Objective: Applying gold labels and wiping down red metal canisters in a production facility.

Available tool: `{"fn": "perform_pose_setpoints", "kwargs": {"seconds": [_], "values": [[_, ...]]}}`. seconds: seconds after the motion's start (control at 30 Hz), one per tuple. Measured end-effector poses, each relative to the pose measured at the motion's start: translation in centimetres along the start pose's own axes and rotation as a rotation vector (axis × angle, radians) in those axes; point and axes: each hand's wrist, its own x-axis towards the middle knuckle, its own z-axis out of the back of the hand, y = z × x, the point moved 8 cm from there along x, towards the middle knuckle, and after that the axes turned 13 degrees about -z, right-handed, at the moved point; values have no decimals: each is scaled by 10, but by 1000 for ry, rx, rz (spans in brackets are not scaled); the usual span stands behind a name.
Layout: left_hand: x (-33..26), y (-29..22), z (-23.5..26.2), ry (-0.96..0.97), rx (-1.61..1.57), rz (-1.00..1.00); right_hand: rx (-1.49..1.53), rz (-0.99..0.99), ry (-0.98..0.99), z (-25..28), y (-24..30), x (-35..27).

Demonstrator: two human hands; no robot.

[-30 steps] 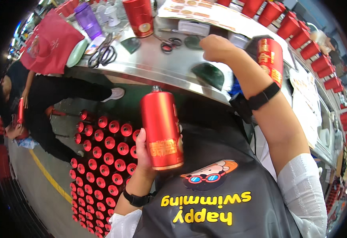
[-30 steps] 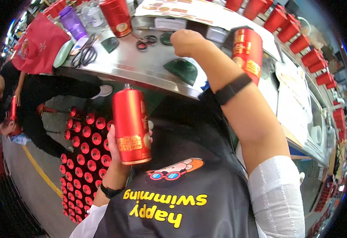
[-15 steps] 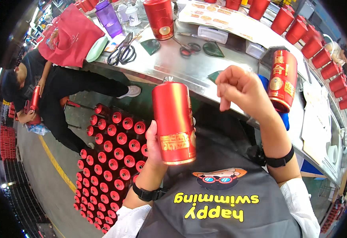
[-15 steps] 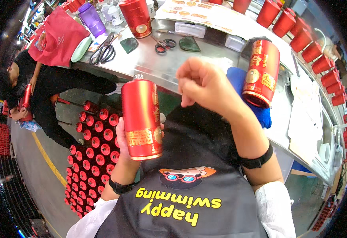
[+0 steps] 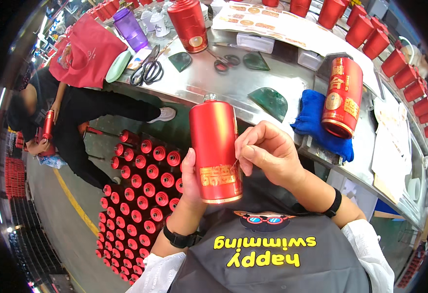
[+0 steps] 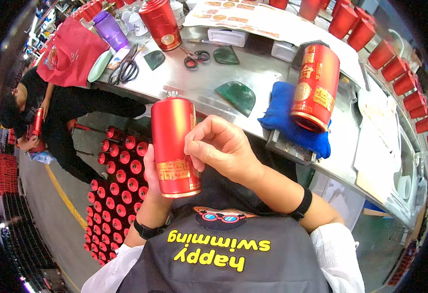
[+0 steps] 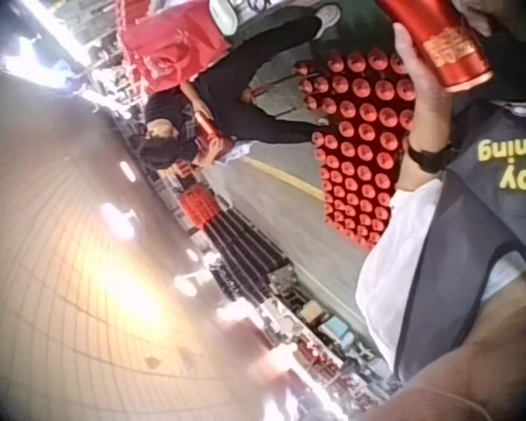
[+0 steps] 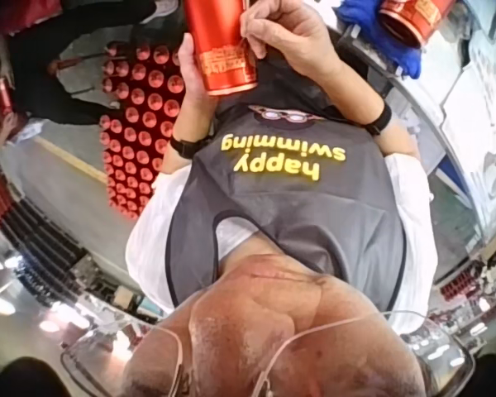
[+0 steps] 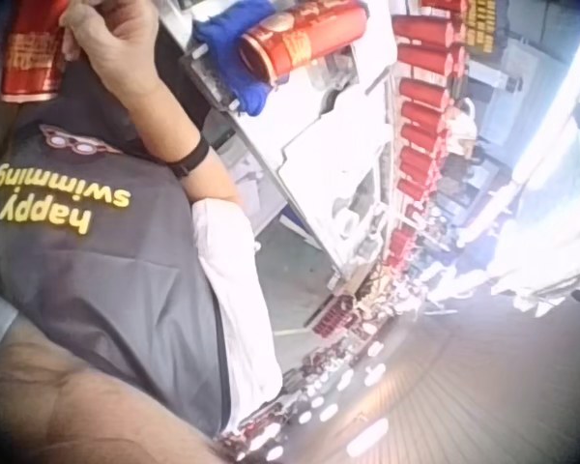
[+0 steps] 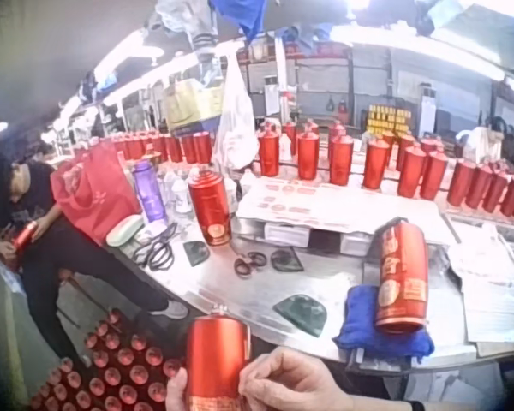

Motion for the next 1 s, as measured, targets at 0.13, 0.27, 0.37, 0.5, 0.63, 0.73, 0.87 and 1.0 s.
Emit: {"fn": "perform_pose_setpoints", "kwargs": {"seconds": [0.13, 0.27, 0.37, 0.5, 0.63, 0.73, 0.87, 1.0], "values": [[1, 5, -6, 108, -1, 32, 9, 55, -21, 7, -1, -2], [2, 5, -6, 75, -2, 26, 33, 68, -18, 10, 0, -2], [2, 6, -2, 46, 25, 18, 28, 58, -28, 12, -1, -2], [3, 7, -5, 58, 20, 22, 21, 77, -33, 13, 0, -2], [4, 8, -5, 94, 15, 23, 8, 72, -40, 13, 1, -2], [4, 9, -4, 101, -2, 32, 6, 57, -46, 14, 0, -2], [4, 9, -2, 65, -18, 37, 7, 76, -48, 13, 1, -2], [4, 10, 0, 44, -13, 31, -1, 73, -53, 13, 1, -2]]}}
